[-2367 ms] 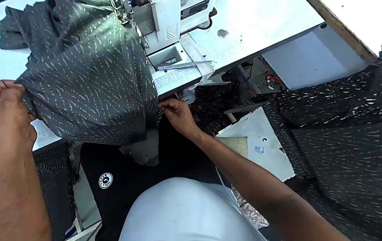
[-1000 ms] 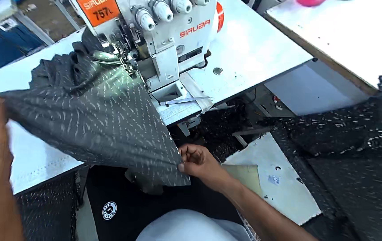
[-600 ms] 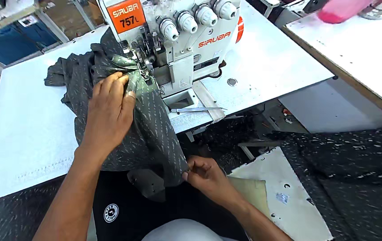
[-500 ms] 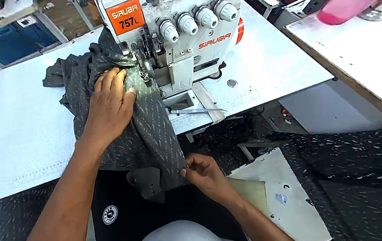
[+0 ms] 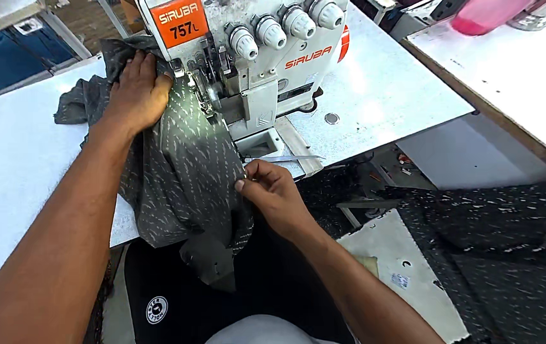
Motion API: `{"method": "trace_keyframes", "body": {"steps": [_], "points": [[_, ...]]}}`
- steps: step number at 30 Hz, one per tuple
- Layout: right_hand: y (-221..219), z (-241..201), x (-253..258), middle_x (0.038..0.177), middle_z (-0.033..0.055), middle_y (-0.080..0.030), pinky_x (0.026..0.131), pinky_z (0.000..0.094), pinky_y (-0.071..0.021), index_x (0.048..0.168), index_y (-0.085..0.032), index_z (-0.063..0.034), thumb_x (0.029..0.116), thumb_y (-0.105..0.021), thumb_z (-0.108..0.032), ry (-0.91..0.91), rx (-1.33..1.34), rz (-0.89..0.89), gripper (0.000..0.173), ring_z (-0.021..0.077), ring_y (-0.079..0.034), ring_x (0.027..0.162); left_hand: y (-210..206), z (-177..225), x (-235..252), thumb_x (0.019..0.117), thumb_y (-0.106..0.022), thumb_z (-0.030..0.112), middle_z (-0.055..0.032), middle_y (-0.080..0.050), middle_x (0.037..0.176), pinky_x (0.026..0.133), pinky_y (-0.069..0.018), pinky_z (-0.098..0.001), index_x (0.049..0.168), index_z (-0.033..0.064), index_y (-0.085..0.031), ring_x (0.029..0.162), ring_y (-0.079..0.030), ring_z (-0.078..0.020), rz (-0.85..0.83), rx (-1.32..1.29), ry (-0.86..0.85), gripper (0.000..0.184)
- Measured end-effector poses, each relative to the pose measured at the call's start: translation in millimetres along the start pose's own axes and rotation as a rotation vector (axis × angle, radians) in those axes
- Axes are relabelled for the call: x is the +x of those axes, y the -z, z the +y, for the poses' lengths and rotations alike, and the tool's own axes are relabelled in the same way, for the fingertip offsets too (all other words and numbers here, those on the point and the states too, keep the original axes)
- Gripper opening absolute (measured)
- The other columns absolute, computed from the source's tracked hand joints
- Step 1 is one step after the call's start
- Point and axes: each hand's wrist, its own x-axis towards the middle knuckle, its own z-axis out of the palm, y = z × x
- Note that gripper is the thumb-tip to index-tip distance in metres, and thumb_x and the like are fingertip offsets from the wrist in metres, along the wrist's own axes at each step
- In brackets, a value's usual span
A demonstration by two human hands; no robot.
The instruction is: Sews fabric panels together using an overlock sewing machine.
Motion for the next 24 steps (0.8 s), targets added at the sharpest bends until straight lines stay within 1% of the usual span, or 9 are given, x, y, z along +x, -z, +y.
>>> {"method": "trace_keyframes", "body": {"steps": [4,8,12,14,17,19,21,22,24], "points": [[-6.4,-3.6,23.4,0.076,0.0042,-0.062,0.058,0.025,-0.0527,0.089,-0.063,-0.0032,0.094,-0.062,-0.004,-0.01,0.029,0.018,0.006,0.0093,-0.061,0.065,3.5,-17.6,28.7,0.104,-0.013,0.056,-0.0192,-0.031,0.166,0.117,-0.0176,-0.0742,0.159,0.0077,-0.036,0.156,-0.02,-0.0404,-0.002,0.065,-0.019,0.077],[-13.0,-4.0,33.0,0.076,0.006,-0.062,0.058,0.0275,-0.0521,0.091,-0.064,-0.0019,0.0956,-0.059,-0.006,-0.054,0.129,0.067,0.008,0.0116,-0.06,0.065,10.8,-22.9,33.8,0.1076,-0.022,0.047,-0.0346,-0.054,0.138,0.099,-0.039,-0.0764,0.137,-0.0034,-0.053,0.134,-0.048,-0.0546,0.24,0.121,-0.068,0.066],[-6.3,-6.2,4.7,0.078,0.0046,-0.06,0.054,0.0259,-0.049,0.095,-0.064,-0.0058,0.0953,-0.06,-0.01,-0.072,0.086,-0.016,0.006,0.0108,-0.056,0.063,17.4,-29.4,-49.5,0.1072,-0.042,0.045,-0.0335,-0.045,0.147,0.109,-0.0396,-0.0651,0.151,-0.0018,-0.039,0.135,-0.048,-0.0488,0.377,-0.114,-0.106,0.064],[5.3,-4.9,-4.3,0.085,0.0073,-0.066,0.06,0.0283,-0.0556,0.102,-0.065,-0.0031,0.0938,-0.062,-0.008,-0.15,0.048,-0.136,0.01,0.0132,-0.063,0.069,0.4,-55.0,-109.2,0.1001,-0.053,0.054,-0.0355,-0.044,0.147,0.106,-0.0373,-0.0738,0.151,-0.0029,-0.038,0.133,-0.046,-0.0545,0.258,-0.152,0.048,0.078],[13.8,-3.8,-1.5,0.097,0.0103,-0.072,0.075,0.031,-0.061,0.118,-0.064,0.0007,0.0939,-0.062,-0.001,-0.318,0.087,-0.325,0.024,0.0144,-0.071,0.083,-36.6,-86.4,-158.2,0.0932,-0.062,0.048,-0.0415,-0.052,0.129,0.091,-0.0378,-0.0825,0.129,-0.0128,-0.056,0.117,-0.051,-0.0636,0.148,-0.061,0.207,0.071],[13.8,0.9,-5.4,0.096,0.007,-0.072,0.076,0.0293,-0.0593,0.115,-0.066,-0.0014,0.0927,-0.063,-0.003,-0.346,0.208,-0.465,0.022,0.011,-0.069,0.084,-31.5,-86.2,-163.9,0.0981,-0.064,0.034,-0.0317,-0.064,0.094,0.072,-0.046,-0.0726,0.106,-0.0077,-0.064,0.085,-0.064,-0.0505,0.192,-0.124,0.256,0.042],[16.6,8.3,-22.2,0.094,0.0,-0.073,0.077,0.0262,-0.0579,0.109,-0.069,-0.0086,0.0918,-0.067,-0.012,-0.321,0.341,-0.58,0.018,0.0053,-0.068,0.085,-2.8,-85.4,-165.1,0.1012,-0.063,0.027,-0.0025,-0.061,0.075,0.055,-0.0507,-0.0341,0.105,0.0066,-0.065,0.059,-0.056,-0.0131,0.255,-0.431,0.395,0.021],[19.8,10.5,-30.7,0.095,-0.0026,-0.073,0.078,0.0252,-0.057,0.109,-0.07,-0.0117,0.0927,-0.069,-0.017,-0.321,0.377,-0.608,0.017,0.0036,-0.068,0.087,17.1,-87.2,-164.5,0.1028,-0.06,0.023,0.0094,-0.062,0.073,0.052,-0.0511,-0.0199,0.105,0.0146,-0.063,0.055,-0.056,-0.0006,0.329,-0.651,0.445,0.009],[21.7,18.1,-41.7,0.096,-0.0027,-0.074,0.08,0.0248,-0.0579,0.11,-0.071,-0.011,0.0932,-0.068,-0.012,-0.363,0.368,-0.561,0.017,0.0035,-0.068,0.088,54.7,-98.6,-161.9,0.1063,-0.051,0.013,0.0109,-0.067,0.094,0.075,-0.0561,-0.0155,0.117,0.0099,-0.057,0.078,-0.065,0.0038,0.445,-0.897,0.296,0.013]]}}
